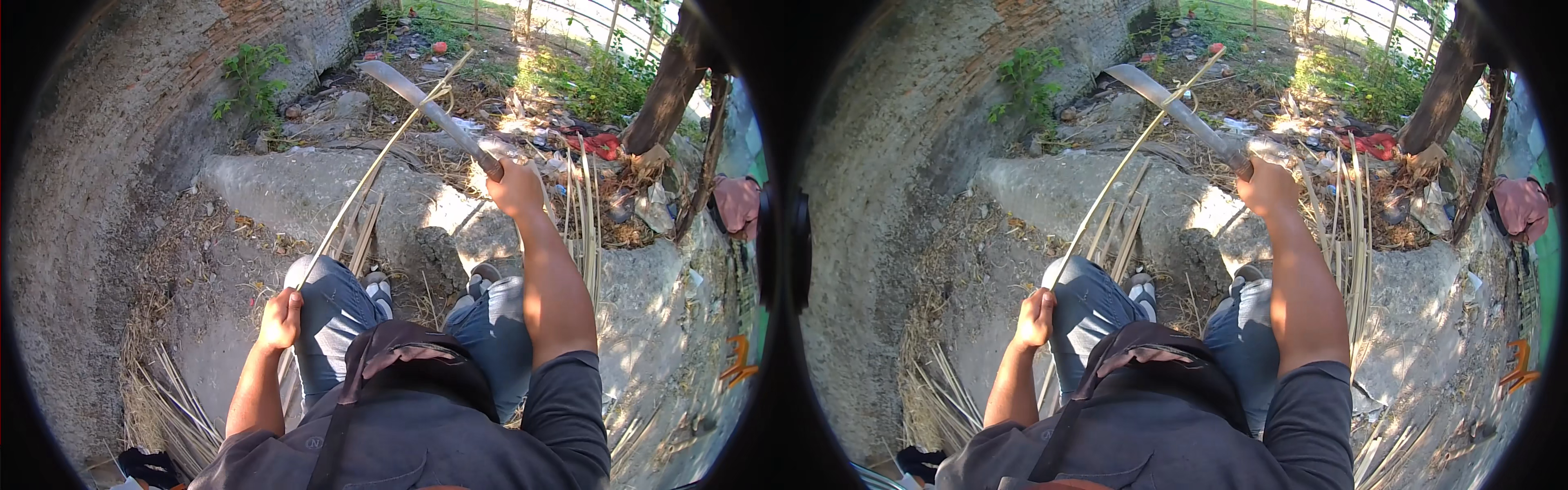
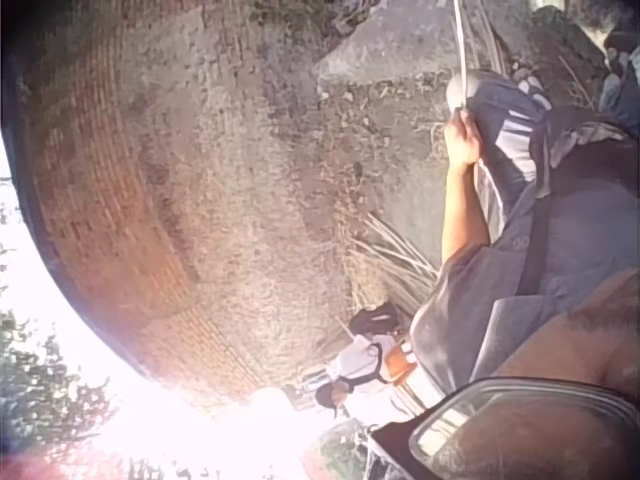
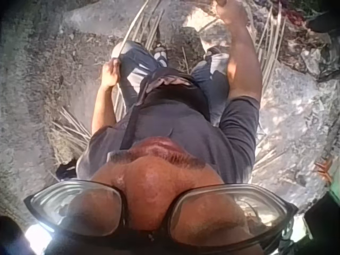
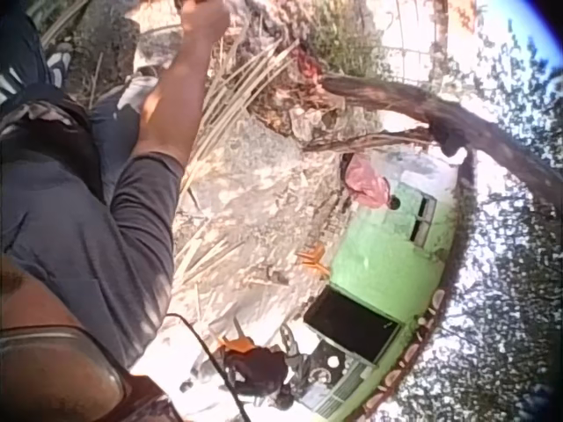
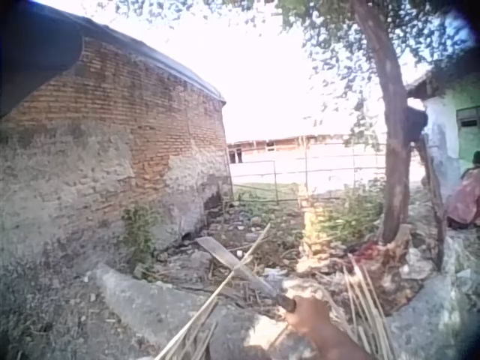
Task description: The person peels and splits long strips of bamboo using a machete. They hold the bamboo with one hand and shave off the outer layer or split the material into thinner strips with the blade held in the other hand.
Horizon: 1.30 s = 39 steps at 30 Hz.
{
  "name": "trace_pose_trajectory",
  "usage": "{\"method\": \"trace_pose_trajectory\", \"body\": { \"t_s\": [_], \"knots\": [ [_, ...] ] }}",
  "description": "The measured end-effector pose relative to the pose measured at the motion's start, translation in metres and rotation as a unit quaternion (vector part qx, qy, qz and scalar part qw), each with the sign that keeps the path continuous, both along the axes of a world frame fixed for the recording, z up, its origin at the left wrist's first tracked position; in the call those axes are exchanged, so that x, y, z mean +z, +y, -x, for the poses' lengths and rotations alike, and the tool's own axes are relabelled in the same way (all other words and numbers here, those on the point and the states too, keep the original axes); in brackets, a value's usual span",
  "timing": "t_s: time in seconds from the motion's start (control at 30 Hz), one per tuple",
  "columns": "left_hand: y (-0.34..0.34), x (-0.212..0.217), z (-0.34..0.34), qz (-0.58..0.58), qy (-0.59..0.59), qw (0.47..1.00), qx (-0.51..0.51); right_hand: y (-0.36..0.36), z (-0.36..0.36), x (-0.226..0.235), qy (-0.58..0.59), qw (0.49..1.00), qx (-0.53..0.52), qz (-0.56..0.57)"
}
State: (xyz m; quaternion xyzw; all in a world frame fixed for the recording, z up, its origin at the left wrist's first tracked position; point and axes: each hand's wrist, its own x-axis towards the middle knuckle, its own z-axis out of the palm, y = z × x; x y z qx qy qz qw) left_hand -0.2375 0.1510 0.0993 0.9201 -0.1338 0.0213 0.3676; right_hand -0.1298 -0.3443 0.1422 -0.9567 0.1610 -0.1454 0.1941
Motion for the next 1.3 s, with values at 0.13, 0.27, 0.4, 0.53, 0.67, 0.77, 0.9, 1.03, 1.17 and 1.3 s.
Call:
{"method": "trace_pose_trajectory", "body": {
  "t_s": [0.13, 0.27, 0.4, 0.53, 0.67, 0.77, 0.9, 1.03, 1.17, 1.3],
  "knots": [
    [0.005, -0.001, 0.004, 0.024, 0.0, 1.0, 0.0, 0.007, 0.006, 0.007, -0.008, 0.999, 0.047, -0.019],
    [-0.001, 0.0, 0.0, 0.037, 0.007, 0.999, -0.01, -0.013, -0.002, -0.017, -0.013, 0.976, 0.136, -0.167],
    [0.004, -0.003, -0.002, 0.052, 0.023, 0.998, -0.017, 0.001, 0.0, -0.009, 0.009, 0.979, 0.135, -0.155],
    [0.0, -0.001, -0.005, 0.037, 0.027, 0.999, -0.012, 0.018, 0.012, 0.001, -0.035, 0.978, 0.208, 0.007],
    [-0.001, 0.004, -0.003, 0.023, 0.04, 0.999, -0.005, 0.058, 0.021, 0.02, -0.032, 0.918, 0.35, 0.185],
    [0.001, 0.002, -0.001, 0.017, 0.013, 1.0, -0.013, 0.065, 0.014, 0.01, -0.129, 0.899, 0.362, 0.209],
    [-0.001, -0.005, 0.001, -0.003, -0.049, 0.999, -0.023, 0.027, 0.0, 0.006, -0.125, 0.968, 0.174, 0.131],
    [-0.006, 0.0, 0.002, -0.039, -0.042, 0.998, 0.0, 0.016, -0.001, 0.011, 0.011, 0.997, -0.03, -0.072],
    [0.002, 0.005, 0.002, -0.05, -0.013, 0.999, -0.004, 0.002, 0.001, 0.002, 0.028, 0.998, 0.038, -0.042],
    [-0.004, 0.008, 0.0, -0.029, -0.01, 0.999, -0.025, -0.028, -0.003, -0.021, 0.051, 0.972, 0.094, -0.211]
  ]
}}
